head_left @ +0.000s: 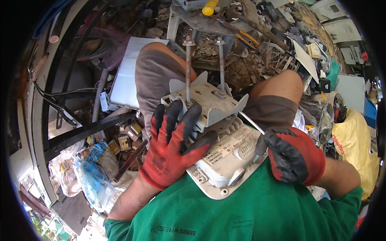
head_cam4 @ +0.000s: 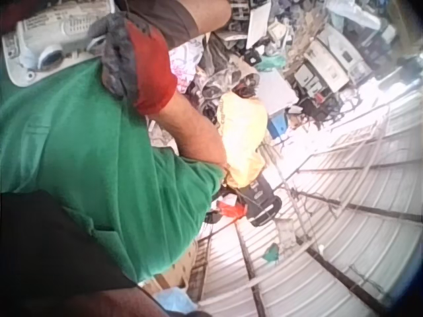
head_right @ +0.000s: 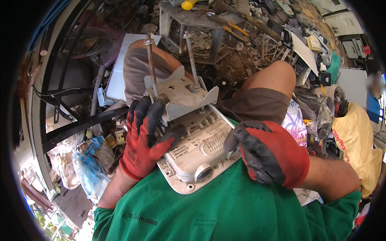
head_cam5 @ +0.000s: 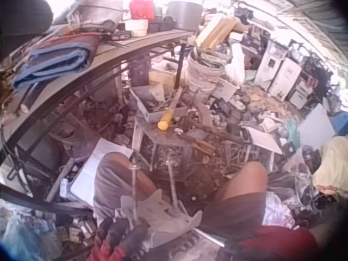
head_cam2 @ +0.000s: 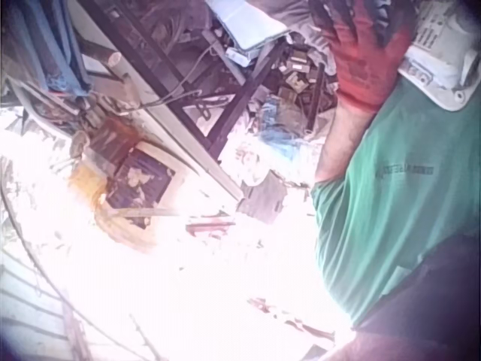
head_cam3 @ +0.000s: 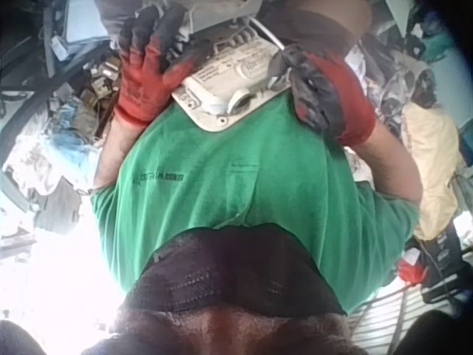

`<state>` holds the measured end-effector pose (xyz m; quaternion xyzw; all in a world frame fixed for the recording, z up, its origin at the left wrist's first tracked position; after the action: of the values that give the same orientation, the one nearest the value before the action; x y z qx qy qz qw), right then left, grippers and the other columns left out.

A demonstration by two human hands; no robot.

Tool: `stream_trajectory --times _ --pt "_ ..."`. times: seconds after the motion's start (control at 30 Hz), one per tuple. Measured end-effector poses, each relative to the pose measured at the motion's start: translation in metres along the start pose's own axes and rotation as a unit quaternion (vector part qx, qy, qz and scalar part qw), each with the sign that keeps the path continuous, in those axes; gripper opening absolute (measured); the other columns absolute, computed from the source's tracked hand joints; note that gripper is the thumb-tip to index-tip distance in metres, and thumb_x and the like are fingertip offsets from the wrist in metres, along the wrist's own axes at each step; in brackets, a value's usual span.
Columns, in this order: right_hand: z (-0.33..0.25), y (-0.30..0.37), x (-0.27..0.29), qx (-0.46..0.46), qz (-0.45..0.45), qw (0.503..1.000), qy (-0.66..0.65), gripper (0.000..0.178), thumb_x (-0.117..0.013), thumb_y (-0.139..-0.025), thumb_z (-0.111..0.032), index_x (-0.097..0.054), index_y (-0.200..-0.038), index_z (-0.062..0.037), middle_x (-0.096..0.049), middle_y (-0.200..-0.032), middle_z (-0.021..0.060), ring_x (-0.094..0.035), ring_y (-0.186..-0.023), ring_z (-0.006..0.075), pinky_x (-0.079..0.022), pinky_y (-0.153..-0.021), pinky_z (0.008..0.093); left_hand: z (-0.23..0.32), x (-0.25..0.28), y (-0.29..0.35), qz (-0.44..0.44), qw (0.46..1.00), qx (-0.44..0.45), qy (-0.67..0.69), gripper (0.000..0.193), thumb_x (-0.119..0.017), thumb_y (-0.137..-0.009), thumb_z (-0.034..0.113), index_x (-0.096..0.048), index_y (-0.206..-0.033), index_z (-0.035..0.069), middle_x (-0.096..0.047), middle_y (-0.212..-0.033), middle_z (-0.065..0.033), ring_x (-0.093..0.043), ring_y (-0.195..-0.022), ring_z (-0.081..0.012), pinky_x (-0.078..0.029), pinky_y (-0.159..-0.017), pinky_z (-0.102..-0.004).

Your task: The person uses a screwdriver and a small wrench to disassemble a metal mounting bracket from the back of a plastic electronic device housing while sitting on the floor.

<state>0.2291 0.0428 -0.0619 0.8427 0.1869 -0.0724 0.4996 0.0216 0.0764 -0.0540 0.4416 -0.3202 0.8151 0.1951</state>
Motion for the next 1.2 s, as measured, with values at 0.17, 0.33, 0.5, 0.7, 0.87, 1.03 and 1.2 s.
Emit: stream_trajectory --times 0.17,0.33,0.5,0.7,0.87,1.03,1.2 --pt "0.006 -0.001 -0.012 -0.023 -0.009 0.997 -0.072 0.033 -0.049 -0.107 -0.028 -0.057 -0.114 0.0036 -0.054 -0.062 0.0021 -0.054 -0.045 0.0138 -0.041 -0.04 0.0282 -0.001 0.004 0.001 -0.008 1.0 -0.005 -0.01 0.031 -0.073 -0.084 0.021 -0.071 -0.113 0.03 -0.05 -0.15 -0.0139 -0.041 -0.14 -0.0417 -0.032 -0.113 -0.0623" --pt "0.003 -0.002 -0.021 -0.022 -0.02 0.99 -0.139 0.031 -0.053 -0.105 -0.024 -0.056 -0.116 0.0043 -0.057 -0.067 0.0025 -0.058 -0.05 0.0153 -0.045 -0.044 0.0301 -0.001 0.005 0.005 -0.026 0.999 -0.009 -0.038 0.028 -0.068 -0.085 0.02 -0.07 -0.112 0.029 -0.049 -0.151 -0.0141 -0.042 -0.139 -0.0424 -0.033 -0.112 -0.0639" --pt "-0.048 -0.005 -0.04 0.223 -0.074 0.895 0.38 0.028 -0.063 -0.095 -0.018 -0.059 -0.115 0.0002 -0.061 -0.073 0.001 -0.062 -0.061 0.0167 -0.05 -0.057 0.0307 0.002 0.008 0.002 -0.04 0.998 -0.02 -0.048 0.026 -0.067 -0.087 0.019 -0.07 -0.113 0.024 -0.047 -0.152 -0.0134 -0.042 -0.139 -0.0426 -0.031 -0.112 -0.0659" --pt "-0.036 -0.021 -0.03 0.054 -0.14 0.91 0.387 0.023 -0.056 -0.097 -0.019 -0.063 -0.109 -0.0005 -0.064 -0.077 0.0052 -0.064 -0.059 0.0207 -0.05 -0.052 0.033 0.002 0.015 0.002 -0.044 0.997 -0.042 -0.036 0.024 -0.067 -0.086 0.019 -0.069 -0.11 0.021 -0.051 -0.145 -0.0116 -0.043 -0.137 -0.0415 -0.032 -0.111 -0.0668" --pt "-0.011 -0.028 -0.02 -0.165 -0.093 0.974 0.122 0.03 -0.047 -0.102 -0.023 -0.064 -0.111 0.0002 -0.066 -0.08 0.0082 -0.068 -0.065 0.0204 -0.052 -0.054 0.0318 -0.003 0.016 0.004 -0.054 0.997 -0.046 -0.021 0.024 -0.066 -0.085 0.019 -0.07 -0.109 0.022 -0.056 -0.133 -0.0104 -0.048 -0.13 -0.0397 -0.034 -0.109 -0.0674" --pt "-0.042 -0.029 -0.011 -0.21 0.086 0.881 0.415 0.032 -0.049 -0.1 -0.021 -0.061 -0.12 0.0012 -0.068 -0.081 0.0122 -0.07 -0.066 0.0216 -0.055 -0.06 0.0347 -0.008 0.014 0.012 -0.038 0.998 -0.042 -0.007 0.027 -0.065 -0.085 0.018 -0.07 -0.111 0.022 -0.057 -0.13 -0.0104 -0.052 -0.122 -0.0403 -0.036 -0.107 -0.0683" --pt "-0.09 -0.03 -0.027 0.062 0.162 0.778 0.604 0.042 -0.056 -0.093 -0.016 -0.057 -0.132 0.0004 -0.07 -0.093 0.0192 -0.07 -0.077 0.0326 -0.056 -0.071 0.042 -0.01 0.013 0.012 -0.043 0.997 -0.059 -0.017 0.028 -0.065 -0.085 0.018 -0.07 -0.113 0.023 -0.057 -0.129 -0.01 -0.052 -0.121 -0.0418 -0.039 -0.104 -0.0695"
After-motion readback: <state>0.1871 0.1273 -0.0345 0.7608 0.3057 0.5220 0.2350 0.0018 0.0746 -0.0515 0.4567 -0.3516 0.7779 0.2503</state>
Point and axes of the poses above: each hand's wrist, its own y-axis away from the middle knuckle, its own x-axis out of the back of the hand, z = x × y, the point moved 10 cm from there along -y, towards the middle knuckle
